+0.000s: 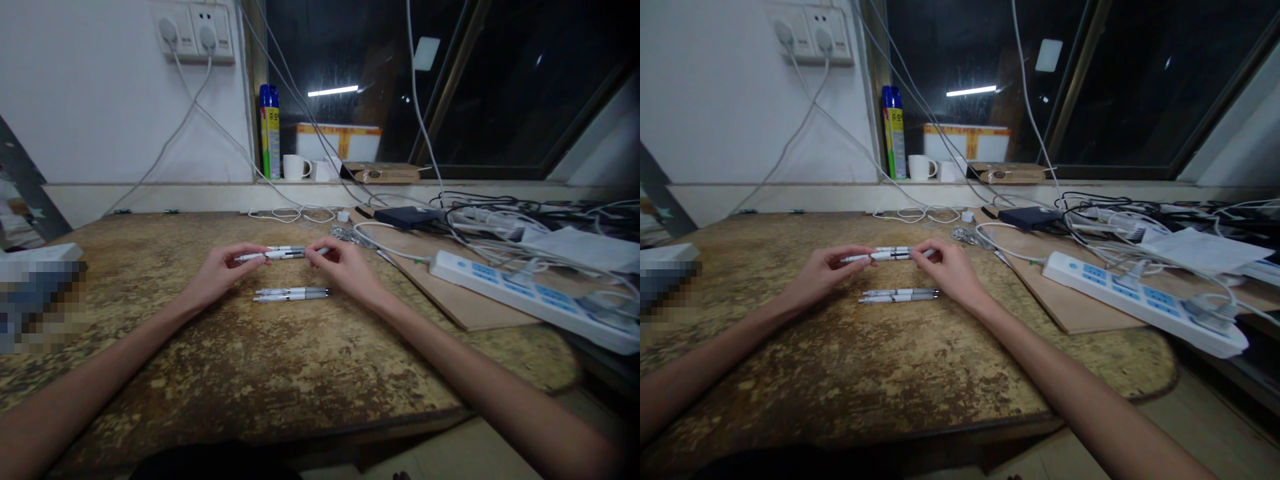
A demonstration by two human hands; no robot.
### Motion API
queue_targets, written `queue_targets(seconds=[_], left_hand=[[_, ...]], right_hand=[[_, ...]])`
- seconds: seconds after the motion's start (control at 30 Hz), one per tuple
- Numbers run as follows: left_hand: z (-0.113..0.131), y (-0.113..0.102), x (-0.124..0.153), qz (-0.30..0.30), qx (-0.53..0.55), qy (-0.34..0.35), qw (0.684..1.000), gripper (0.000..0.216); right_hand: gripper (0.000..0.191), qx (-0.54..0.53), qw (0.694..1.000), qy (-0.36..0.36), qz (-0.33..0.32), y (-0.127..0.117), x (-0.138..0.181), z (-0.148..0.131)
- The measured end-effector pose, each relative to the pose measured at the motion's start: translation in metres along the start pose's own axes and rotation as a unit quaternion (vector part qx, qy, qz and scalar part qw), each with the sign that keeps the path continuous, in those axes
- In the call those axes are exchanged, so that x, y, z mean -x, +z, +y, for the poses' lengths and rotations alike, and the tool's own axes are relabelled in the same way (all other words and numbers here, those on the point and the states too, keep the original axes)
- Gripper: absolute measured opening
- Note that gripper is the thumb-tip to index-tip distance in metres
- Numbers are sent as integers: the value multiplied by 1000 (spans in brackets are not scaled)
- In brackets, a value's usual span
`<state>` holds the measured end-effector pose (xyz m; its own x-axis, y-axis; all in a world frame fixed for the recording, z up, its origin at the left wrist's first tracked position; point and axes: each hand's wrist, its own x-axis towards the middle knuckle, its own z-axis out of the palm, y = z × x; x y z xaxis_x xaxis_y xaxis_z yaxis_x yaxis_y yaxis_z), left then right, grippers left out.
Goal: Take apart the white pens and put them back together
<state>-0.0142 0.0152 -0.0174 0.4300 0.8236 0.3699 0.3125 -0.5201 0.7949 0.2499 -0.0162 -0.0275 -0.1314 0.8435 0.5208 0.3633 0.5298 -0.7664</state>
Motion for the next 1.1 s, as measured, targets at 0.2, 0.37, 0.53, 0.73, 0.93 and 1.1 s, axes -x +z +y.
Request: queue_targets(seconds=[0.2, 0.37, 0.53, 0.73, 0.93, 1.1], left_hand=[[3, 0, 0, 7, -10, 2, 1000, 37], [3, 0, -1, 19, -23, 7, 1000, 38], [2, 0, -2, 36, -36, 8, 999, 34], [1, 0, -2, 30, -42, 4, 999, 36], [0, 0, -2, 35, -37, 5, 999, 34], [0, 0, -1, 30, -39, -4, 999, 39]], right_hand=[[28, -28, 999, 19, -7, -2, -5, 7], [20, -104, 991, 74, 45, -7, -9, 13], [21, -190, 975, 85, 76, -8, -9, 13], [21, -165, 980, 90, 60, -4, -8, 8], [21, -183, 978, 85, 59, -4, -7, 2], [23, -179, 979, 72, 60, -4, -7, 6]])
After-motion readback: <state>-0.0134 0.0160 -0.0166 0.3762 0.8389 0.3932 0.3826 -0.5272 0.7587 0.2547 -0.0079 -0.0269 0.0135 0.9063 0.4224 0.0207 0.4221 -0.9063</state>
